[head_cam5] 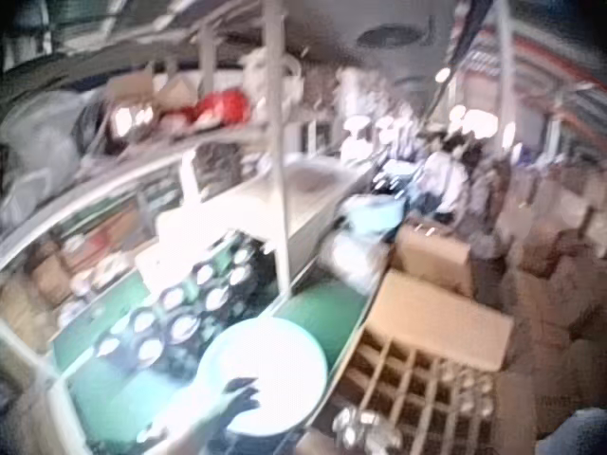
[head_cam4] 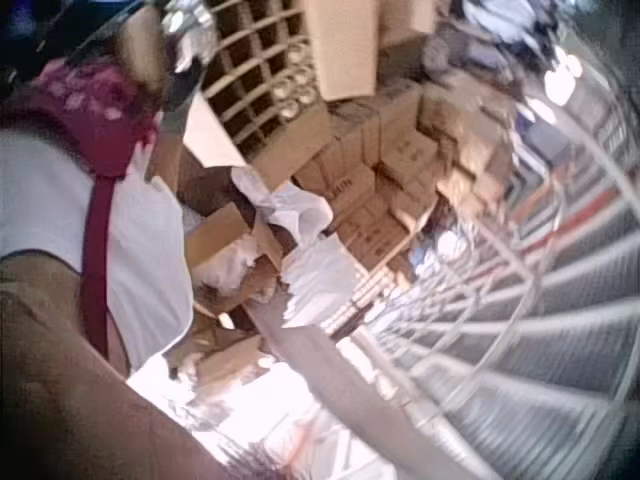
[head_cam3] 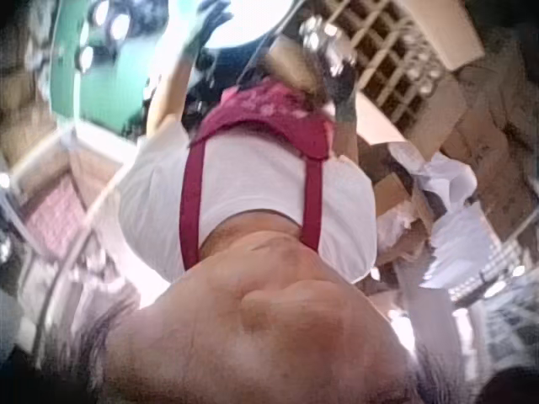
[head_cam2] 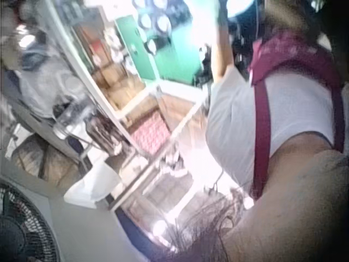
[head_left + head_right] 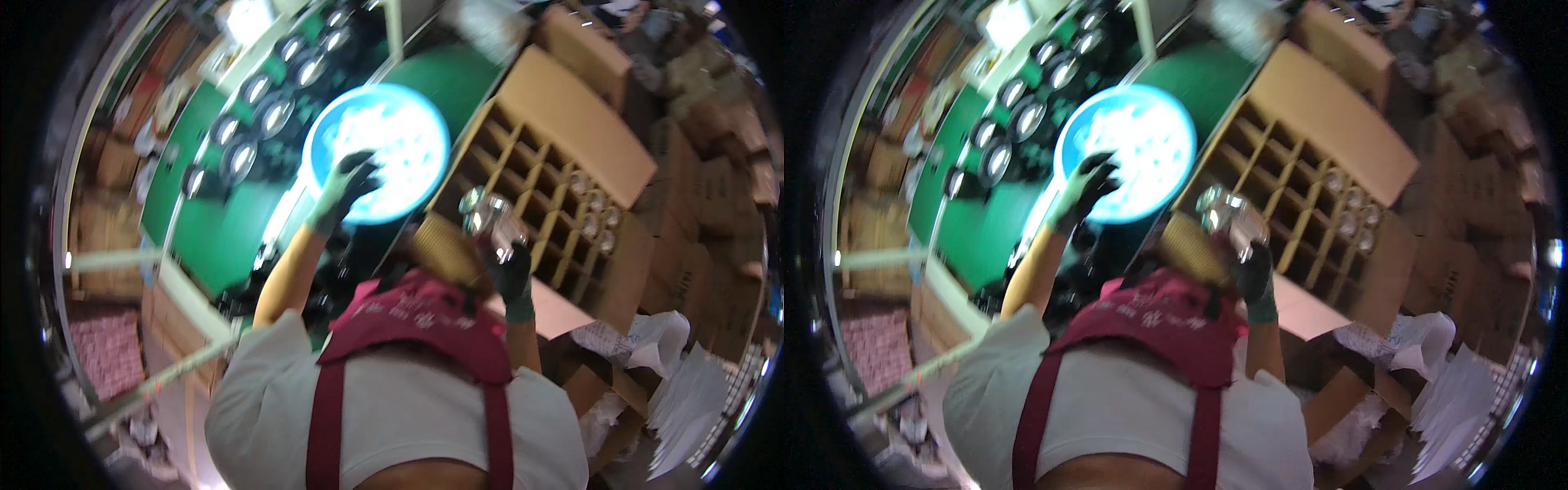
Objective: The person repeatedly picks up black kettle bodies and silver lids, inserts the lids into the kettles, and places the assembled units on a green workbench. The person also moves a blue bowl of white inserts and handles cardboard boxes nearby.
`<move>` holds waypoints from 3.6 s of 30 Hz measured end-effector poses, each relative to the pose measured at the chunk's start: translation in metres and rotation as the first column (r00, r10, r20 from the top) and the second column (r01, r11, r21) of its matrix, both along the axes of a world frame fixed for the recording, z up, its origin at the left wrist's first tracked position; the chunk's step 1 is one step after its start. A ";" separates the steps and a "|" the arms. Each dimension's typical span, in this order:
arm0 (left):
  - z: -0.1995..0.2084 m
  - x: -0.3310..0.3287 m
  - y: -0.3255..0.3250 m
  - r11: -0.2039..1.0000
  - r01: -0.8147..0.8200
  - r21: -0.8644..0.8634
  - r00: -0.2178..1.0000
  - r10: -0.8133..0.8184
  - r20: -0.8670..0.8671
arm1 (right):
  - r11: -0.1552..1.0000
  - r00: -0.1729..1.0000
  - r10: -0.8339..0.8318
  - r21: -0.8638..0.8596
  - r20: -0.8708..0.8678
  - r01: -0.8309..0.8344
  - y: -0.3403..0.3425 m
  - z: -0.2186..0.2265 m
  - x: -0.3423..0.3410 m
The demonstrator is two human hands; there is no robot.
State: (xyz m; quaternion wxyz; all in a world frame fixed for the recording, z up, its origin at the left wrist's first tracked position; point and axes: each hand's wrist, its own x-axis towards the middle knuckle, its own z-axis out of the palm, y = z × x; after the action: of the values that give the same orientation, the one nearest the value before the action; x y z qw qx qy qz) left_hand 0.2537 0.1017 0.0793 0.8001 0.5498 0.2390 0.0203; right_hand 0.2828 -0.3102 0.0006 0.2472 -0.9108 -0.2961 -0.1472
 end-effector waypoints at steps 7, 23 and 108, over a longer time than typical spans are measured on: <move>0.069 -0.054 -0.044 0.970 0.092 0.226 0.983 -0.125 0.138 | 0.671 0.390 0.495 0.627 -0.777 0.396 0.080 0.001 -0.029; 0.064 -0.108 -0.033 0.525 0.034 0.850 0.936 -0.316 0.158 | 0.768 0.739 0.600 0.479 -0.307 -0.424 0.087 0.012 -0.023; 0.054 -0.282 0.203 -0.288 -0.139 0.948 0.764 0.577 0.288 | 0.695 0.628 0.718 0.260 -0.300 -0.670 0.271 0.134 -0.020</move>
State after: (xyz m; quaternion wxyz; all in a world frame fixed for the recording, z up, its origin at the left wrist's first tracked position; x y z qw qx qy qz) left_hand -0.0279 0.3052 0.1334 0.0140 0.8390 0.4119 0.3553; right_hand 0.2626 -0.0390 0.1345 0.3928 -0.7188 -0.5609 0.1206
